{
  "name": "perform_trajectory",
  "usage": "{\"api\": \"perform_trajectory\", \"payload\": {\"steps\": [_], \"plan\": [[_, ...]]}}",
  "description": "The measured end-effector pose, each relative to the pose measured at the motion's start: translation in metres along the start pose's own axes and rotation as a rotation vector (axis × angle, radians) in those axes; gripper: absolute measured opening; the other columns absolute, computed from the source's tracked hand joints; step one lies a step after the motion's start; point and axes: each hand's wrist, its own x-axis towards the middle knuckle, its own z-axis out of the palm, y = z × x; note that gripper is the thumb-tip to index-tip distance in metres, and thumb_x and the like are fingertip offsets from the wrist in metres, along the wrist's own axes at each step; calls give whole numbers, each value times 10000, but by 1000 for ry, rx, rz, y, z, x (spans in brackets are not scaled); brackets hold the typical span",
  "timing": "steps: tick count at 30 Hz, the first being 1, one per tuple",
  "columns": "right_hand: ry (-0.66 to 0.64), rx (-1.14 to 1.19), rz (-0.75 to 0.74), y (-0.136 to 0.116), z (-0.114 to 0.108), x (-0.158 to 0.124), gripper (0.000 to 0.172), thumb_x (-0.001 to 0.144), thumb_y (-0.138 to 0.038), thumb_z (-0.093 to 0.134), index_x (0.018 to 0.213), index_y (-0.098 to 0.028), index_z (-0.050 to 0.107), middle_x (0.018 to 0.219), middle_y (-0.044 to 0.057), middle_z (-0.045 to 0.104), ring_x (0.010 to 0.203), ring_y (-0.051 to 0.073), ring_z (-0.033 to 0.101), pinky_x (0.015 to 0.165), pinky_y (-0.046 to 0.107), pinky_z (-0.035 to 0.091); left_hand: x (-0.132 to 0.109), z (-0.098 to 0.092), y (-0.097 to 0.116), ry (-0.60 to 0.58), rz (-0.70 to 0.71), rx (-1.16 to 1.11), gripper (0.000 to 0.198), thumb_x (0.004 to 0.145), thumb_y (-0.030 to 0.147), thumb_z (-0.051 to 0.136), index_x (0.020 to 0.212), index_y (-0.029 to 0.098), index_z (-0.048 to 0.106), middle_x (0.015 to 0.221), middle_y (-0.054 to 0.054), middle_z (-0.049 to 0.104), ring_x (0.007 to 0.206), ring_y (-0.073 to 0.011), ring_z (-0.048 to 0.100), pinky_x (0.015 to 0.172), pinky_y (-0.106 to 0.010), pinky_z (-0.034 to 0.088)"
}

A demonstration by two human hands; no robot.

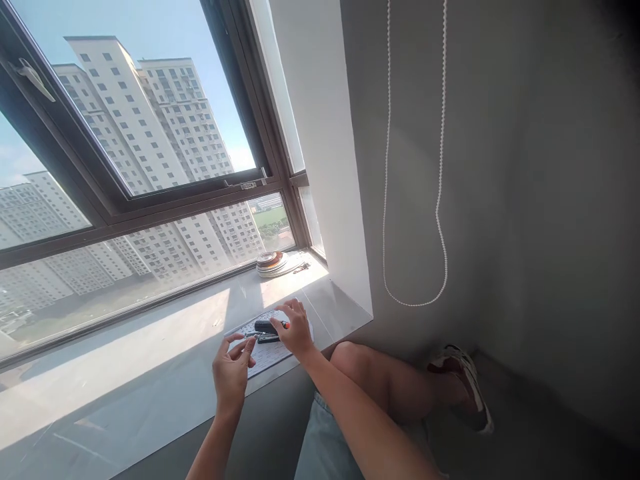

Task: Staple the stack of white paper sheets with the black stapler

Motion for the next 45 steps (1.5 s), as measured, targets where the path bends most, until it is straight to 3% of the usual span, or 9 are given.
{"api": "perform_trajectory", "payload": {"steps": [2,5,10,18,29,33,36,40,45], "plan": [[-6,154,-46,-7,-7,4,202,929,-334,710,1089,-224,762,1014,80,677,975,223,621,897,374,529,0,2,6,-31,4,0,568,696,625,839,1048,228,636,857,-82,778,495,-153,589,481,-255,475],[-189,482,-89,-15,-15,6,262,890,-435,756,1032,-218,796,891,43,684,797,170,611,735,299,521,-1,6,14,-46,21,-6,521,710,601,840,1013,237,623,812,-66,773,483,-160,601,483,-254,484],[-380,727,-7,-21,-18,5,350,823,-534,795,931,-202,817,790,39,699,701,156,597,649,292,496,-6,7,26,-40,106,24,400,718,469,871,987,269,653,790,-32,774,499,-163,629,483,-236,480],[-381,876,103,-23,-24,5,362,790,-498,836,1022,-220,834,837,59,751,789,200,665,772,372,552,-9,10,43,16,261,75,149,769,299,821,914,308,789,784,9,752,524,-155,603,577,-241,485],[-310,940,203,-24,-25,6,257,774,-448,847,927,-242,839,885,58,784,859,228,716,825,388,579,2,12,22,-47,169,-15,279,686,198,893,940,287,820,962,-39,798,785,-219,702,744,-245,555],[-259,866,246,-7,-20,27,246,782,-447,826,887,-225,825,834,49,772,779,202,691,756,351,560,32,-8,21,-61,239,28,439,757,265,852,1178,281,728,1165,-43,779,803,-203,716,756,-255,556],[-145,650,287,28,-27,52,233,830,-439,753,873,-216,807,850,46,775,792,193,681,767,332,541,85,-41,-4,145,245,274,303,941,372,634,1217,247,646,1000,-43,797,769,-201,722,742,-279,551],[-59,6,409,85,-47,75,171,859,-305,671,819,-190,791,866,70,780,832,214,697,803,321,517,150,-77,-70,99,38,683,161,887,316,594,974,217,686,886,-70,779,861,-280,716,866,-392,537],[-144,-477,486,126,-44,85,184,915,-223,616,921,-181,795,925,116,769,890,237,700,756,297,487,177,-74,-127,66,186,825,325,779,191,519,1041,168,710,1183,-170,698,1192,-358,598,1082,-493,440]]}}
